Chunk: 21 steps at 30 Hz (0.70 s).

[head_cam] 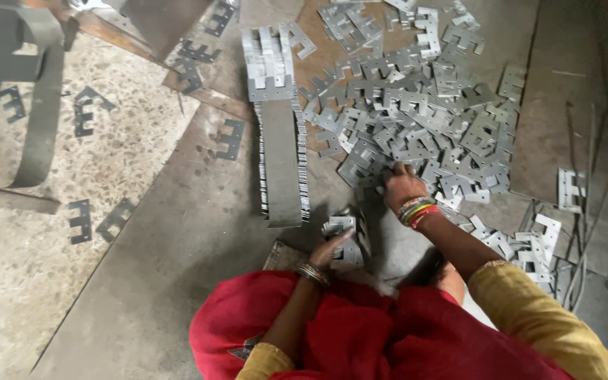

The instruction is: The person sits on the floor and repeatedly picks up small metal brackets from a large pile, aligns them, and stacks them into neat piles. The person occasionally uses a metal rod to adjust the pile.

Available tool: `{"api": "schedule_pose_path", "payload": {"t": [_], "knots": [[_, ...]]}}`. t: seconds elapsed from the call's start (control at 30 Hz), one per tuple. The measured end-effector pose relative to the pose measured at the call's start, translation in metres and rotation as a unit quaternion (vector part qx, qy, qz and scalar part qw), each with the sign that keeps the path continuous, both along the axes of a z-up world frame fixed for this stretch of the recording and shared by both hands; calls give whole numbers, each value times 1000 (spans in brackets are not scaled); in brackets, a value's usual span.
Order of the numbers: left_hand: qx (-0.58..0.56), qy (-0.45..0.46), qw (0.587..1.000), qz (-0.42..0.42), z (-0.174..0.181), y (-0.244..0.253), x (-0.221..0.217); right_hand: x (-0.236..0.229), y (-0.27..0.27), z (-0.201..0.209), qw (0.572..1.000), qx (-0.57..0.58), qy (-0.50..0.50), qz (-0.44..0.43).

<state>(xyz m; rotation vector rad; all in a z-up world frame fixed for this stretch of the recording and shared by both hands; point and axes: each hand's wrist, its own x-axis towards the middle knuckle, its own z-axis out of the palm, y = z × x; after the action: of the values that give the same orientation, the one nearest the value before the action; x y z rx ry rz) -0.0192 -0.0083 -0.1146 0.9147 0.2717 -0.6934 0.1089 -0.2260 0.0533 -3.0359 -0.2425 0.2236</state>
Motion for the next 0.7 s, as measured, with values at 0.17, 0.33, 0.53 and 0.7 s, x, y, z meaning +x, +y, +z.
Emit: {"api": "schedule_pose_path", "payload": {"t": [0.17, 0.33, 0.53, 0.7], "knots": [[99, -16, 994, -52, -28, 3, 5, -11, -11, -21, 996, -3, 76, 40], [38, -102, 994, 32, -1, -6, 10, -68, -39, -9, 996, 22, 63, 53], [119, -72, 985, 106, 51, -8, 7, -59, -18, 6, 991, -9, 121, -49], [69, -6, 995, 65, 38, 0, 9, -31, 11, 1, 996, -77, 45, -26]]}}
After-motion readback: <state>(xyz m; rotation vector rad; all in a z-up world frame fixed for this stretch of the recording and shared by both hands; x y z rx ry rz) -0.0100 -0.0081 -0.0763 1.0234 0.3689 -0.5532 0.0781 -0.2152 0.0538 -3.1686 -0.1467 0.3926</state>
